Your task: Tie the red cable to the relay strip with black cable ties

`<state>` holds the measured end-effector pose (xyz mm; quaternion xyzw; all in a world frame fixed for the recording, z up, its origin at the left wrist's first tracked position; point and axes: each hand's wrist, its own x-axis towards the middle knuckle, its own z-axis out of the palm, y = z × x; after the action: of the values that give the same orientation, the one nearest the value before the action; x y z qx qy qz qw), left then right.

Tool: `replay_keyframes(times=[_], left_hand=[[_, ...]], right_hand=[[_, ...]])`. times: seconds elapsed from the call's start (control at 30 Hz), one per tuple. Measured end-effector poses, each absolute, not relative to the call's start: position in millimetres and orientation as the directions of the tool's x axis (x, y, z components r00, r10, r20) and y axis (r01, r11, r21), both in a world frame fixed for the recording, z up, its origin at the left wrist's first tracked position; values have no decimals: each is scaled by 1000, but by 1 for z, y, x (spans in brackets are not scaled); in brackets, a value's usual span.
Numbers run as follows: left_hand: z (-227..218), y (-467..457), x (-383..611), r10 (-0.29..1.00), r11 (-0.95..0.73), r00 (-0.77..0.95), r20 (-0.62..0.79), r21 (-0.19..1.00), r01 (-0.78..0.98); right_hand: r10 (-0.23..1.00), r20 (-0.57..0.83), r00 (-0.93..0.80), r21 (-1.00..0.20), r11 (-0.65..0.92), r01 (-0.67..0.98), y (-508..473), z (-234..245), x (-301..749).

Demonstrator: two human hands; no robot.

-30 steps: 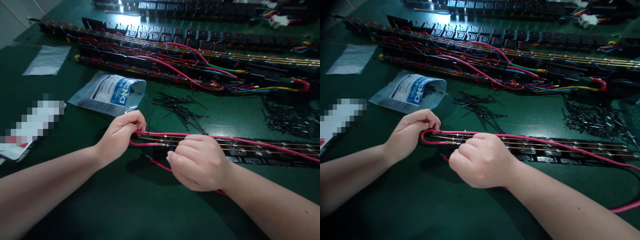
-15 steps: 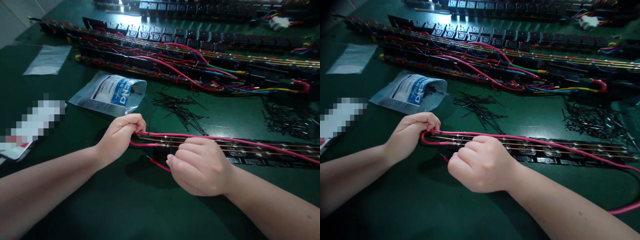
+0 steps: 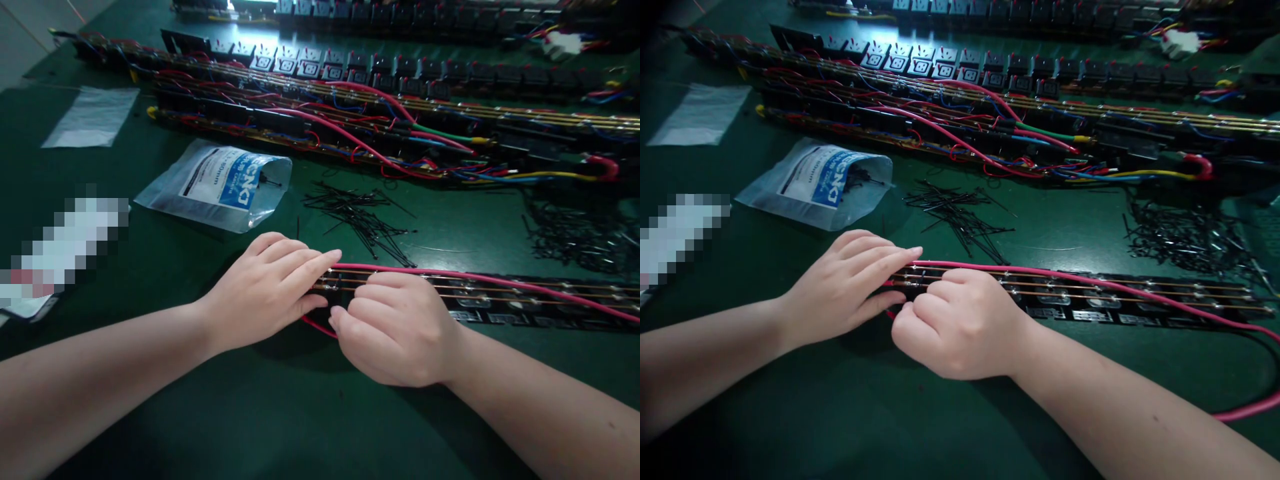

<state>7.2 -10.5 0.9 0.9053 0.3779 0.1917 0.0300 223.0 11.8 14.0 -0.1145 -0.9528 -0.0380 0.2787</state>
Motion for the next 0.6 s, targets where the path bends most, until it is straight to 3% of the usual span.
replay_keyframes(times=[0.3,0.6], left_hand=[[4,-9,4,733,-680,593,334,335,652],[2,-10,3,707,-702,625,333,218,678]], right_hand=[[173,609,-774,6,975,222,13,15,225],[152,612,-776,0,981,192,9,18,222]])
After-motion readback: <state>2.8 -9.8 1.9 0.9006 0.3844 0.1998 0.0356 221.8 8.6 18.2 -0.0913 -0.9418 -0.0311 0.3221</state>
